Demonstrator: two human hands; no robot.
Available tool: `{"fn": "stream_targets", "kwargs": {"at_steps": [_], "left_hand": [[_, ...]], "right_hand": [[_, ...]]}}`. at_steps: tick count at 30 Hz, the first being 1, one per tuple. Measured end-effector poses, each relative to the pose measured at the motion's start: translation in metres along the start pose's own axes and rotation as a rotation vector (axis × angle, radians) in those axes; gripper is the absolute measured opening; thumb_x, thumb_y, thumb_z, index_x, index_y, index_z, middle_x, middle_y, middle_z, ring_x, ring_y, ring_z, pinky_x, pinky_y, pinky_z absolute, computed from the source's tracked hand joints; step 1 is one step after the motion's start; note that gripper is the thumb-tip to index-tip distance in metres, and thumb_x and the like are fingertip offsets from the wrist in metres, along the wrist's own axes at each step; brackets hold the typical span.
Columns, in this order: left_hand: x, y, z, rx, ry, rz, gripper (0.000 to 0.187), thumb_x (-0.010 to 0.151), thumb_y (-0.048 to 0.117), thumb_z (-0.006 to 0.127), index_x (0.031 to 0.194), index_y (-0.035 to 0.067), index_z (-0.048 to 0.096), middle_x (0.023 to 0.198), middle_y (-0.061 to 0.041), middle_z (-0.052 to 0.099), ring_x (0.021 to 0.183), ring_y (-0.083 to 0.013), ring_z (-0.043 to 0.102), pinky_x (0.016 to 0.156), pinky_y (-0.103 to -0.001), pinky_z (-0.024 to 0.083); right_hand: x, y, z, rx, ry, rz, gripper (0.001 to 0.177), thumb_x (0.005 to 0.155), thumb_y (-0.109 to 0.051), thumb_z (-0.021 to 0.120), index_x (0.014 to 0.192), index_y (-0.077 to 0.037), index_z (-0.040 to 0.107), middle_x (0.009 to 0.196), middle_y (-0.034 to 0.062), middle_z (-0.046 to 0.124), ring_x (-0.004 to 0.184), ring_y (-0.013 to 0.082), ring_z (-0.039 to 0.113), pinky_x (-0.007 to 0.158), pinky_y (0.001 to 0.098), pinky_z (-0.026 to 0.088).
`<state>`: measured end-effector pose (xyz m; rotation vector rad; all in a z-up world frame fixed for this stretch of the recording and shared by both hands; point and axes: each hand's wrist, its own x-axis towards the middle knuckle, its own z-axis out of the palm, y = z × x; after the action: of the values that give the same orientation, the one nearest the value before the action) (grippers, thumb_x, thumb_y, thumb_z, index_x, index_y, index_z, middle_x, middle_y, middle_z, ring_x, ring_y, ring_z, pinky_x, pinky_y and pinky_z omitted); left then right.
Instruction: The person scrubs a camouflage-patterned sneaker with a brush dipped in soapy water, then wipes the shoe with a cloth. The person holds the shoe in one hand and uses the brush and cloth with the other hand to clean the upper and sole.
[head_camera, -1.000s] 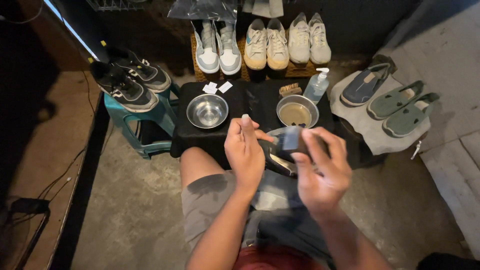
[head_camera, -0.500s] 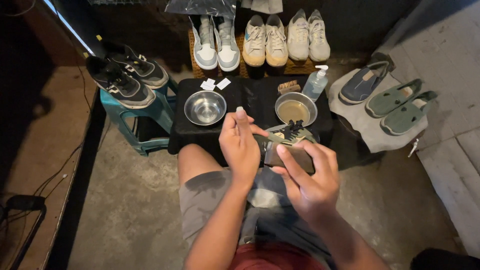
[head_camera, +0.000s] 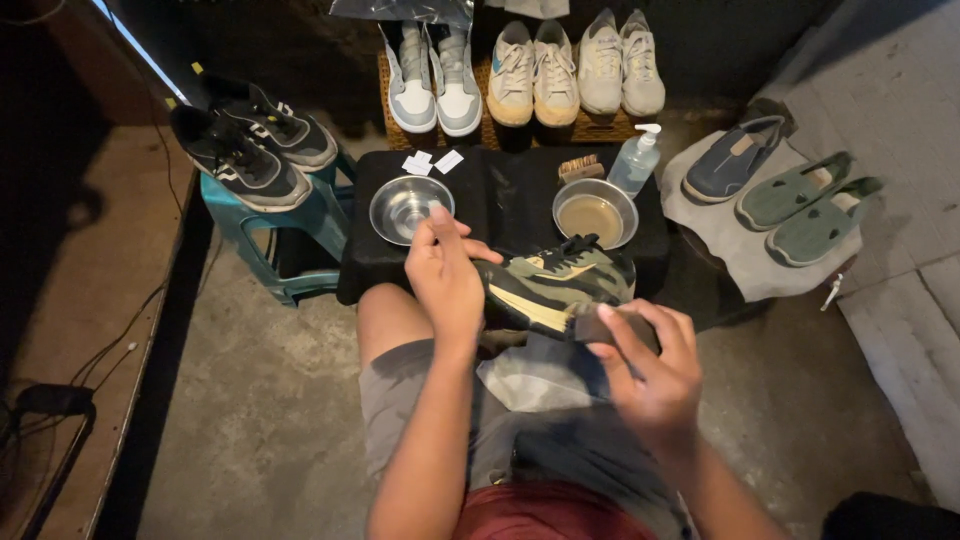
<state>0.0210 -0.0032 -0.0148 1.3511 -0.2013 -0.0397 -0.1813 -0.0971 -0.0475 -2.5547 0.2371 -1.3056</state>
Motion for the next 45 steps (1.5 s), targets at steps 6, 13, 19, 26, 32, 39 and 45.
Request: {"fn": "stream_targets", "kwargs": {"at_steps": [6,13,19,26,32,39,45], "left_hand": [[-0.009,0.006,0.002,-0.006,-0.033,0.032,0.048,0.104,0.046,0.039,0.081,0.008,0.055,0.05,-0.011,0.067,0.054,-0.0116,0.061,0.073,-0.027,0.05],[-0.021,0.004,0.011,-0.086,-0.038,0.093,0.038,0.111,0.03,0.046,0.08,0.009,0.055,0.05,-0.013,0.065,0.049,-0.014,0.058,0.055,-0.02,0.043],[-0.001,-0.018,-0.006,-0.098,0.072,0.066,0.041,0.11,0.039,0.044,0.081,0.012,0.055,0.049,-0.011,0.064,0.043,-0.0114,0.053,0.047,-0.02,0.039],[0.013,-0.038,-0.012,-0.233,0.185,-0.019,0.044,0.109,0.04,0.05,0.077,0.01,0.052,0.045,-0.016,0.059,0.041,-0.0175,0.059,0.038,-0.02,0.04],[0.013,-0.033,-0.006,-0.238,0.192,-0.009,0.043,0.108,0.038,0.052,0.076,0.009,0.051,0.044,-0.017,0.058,0.04,-0.0175,0.058,0.036,-0.021,0.041],[0.013,-0.04,-0.009,-0.291,0.194,0.055,0.049,0.109,0.042,0.05,0.074,0.007,0.055,0.044,-0.018,0.057,0.043,-0.0182,0.06,0.038,-0.02,0.042],[-0.001,-0.042,-0.012,-0.02,-0.098,0.498,0.054,0.107,0.037,0.045,0.079,0.004,0.076,0.061,-0.01,0.061,0.061,-0.0177,0.058,0.063,-0.028,0.05]], "right_hand": [[0.014,-0.012,-0.003,0.08,0.054,0.128,0.059,0.086,-0.043,0.074,0.124,0.002,0.068,0.111,0.0163,0.066,0.1,0.0304,0.062,0.092,0.0413,0.052],[0.056,-0.048,0.02,0.18,0.199,0.092,0.05,0.083,-0.047,0.081,0.108,-0.004,0.074,0.095,0.0123,0.062,0.09,0.0351,0.063,0.085,0.0498,0.051],[0.013,-0.001,0.035,0.093,0.103,0.146,0.035,0.089,-0.037,0.075,0.102,-0.005,0.07,0.093,0.0136,0.061,0.088,0.0394,0.064,0.083,0.0525,0.051],[-0.066,0.1,0.055,-0.015,0.07,0.478,0.028,0.096,-0.028,0.069,0.109,-0.003,0.063,0.097,0.0163,0.058,0.087,0.0408,0.058,0.082,0.0521,0.044],[-0.014,0.023,0.059,0.112,0.12,0.372,0.03,0.093,-0.039,0.072,0.101,-0.01,0.065,0.095,0.0082,0.061,0.089,0.0336,0.06,0.084,0.0446,0.046],[-0.061,0.101,0.07,-0.032,0.124,0.352,0.031,0.094,-0.036,0.072,0.103,-0.007,0.064,0.099,0.0101,0.057,0.094,0.0361,0.055,0.089,0.0496,0.041],[-0.025,0.067,0.062,-0.017,0.161,0.374,0.024,0.097,-0.031,0.074,0.103,-0.01,0.065,0.096,0.0073,0.057,0.095,0.0338,0.06,0.09,0.0447,0.042]]}}
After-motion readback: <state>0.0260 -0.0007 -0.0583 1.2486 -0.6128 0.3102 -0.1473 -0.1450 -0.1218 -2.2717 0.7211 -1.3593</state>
